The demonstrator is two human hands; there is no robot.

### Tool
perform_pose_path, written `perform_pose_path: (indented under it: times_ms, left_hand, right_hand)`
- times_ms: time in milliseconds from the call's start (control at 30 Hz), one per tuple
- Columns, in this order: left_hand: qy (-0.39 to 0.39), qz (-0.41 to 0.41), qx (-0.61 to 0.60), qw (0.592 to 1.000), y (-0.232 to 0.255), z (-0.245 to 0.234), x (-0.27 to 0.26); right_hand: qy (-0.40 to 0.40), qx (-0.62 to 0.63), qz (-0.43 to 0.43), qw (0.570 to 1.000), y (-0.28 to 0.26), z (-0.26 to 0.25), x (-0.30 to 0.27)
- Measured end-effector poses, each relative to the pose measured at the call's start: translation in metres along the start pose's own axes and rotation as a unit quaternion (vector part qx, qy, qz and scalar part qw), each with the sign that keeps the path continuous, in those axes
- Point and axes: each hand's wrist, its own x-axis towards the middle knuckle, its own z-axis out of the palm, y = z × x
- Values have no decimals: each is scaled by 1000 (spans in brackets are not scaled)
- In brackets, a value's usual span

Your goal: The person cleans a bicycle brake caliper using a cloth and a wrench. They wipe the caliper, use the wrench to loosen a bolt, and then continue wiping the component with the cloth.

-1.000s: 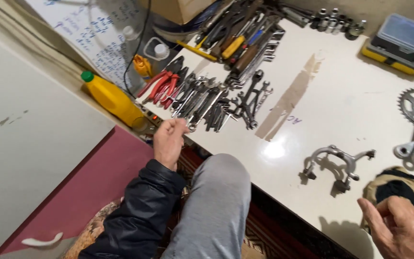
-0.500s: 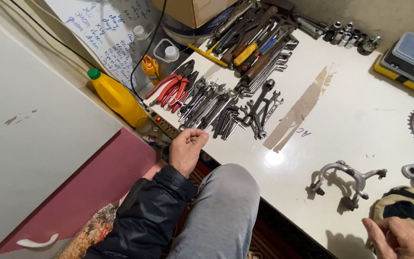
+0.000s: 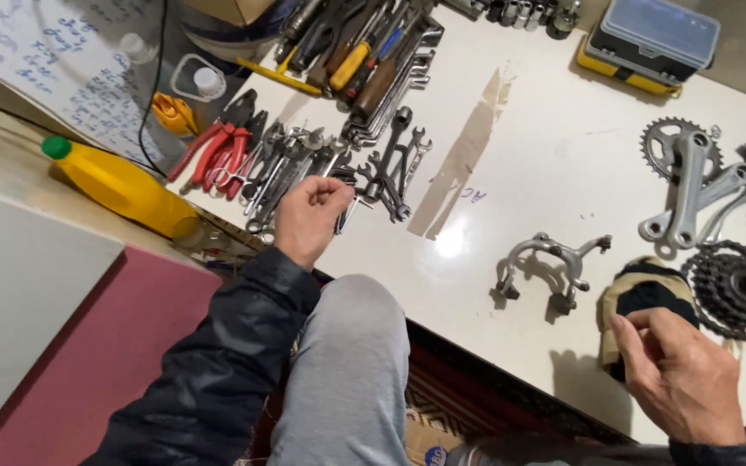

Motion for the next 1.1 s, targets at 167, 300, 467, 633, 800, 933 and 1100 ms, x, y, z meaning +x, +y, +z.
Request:
perform_pose_path:
  times_ms: [167, 300, 467, 633, 800, 933, 1100]
  left_hand:
    - [4, -1, 60, 998, -4, 5, 35]
    - [19, 15, 86, 996, -13, 2, 61]
    - [53, -44, 101, 993, 8, -22, 58]
    - [81, -28, 125, 988, -5, -35, 45]
    - [41, -67, 157, 985, 16, -21, 15]
    - [-21, 37, 234, 971, 24, 5, 6]
    - [-86, 70, 392, 913, 21, 37, 31]
  right_hand:
    - [-2, -16, 21, 1000, 0, 2, 5]
    - [76, 34, -35, 996, -4, -1, 2]
    - [12, 82, -32, 996, -11, -11, 4]
    - [21, 75, -60, 995, 3, 5, 8]
    - [-14, 55, -58, 997, 8, 6, 10]
    - [-35, 2, -47, 998, 4, 4, 11]
    - [8, -21, 13, 1000, -4, 10, 4]
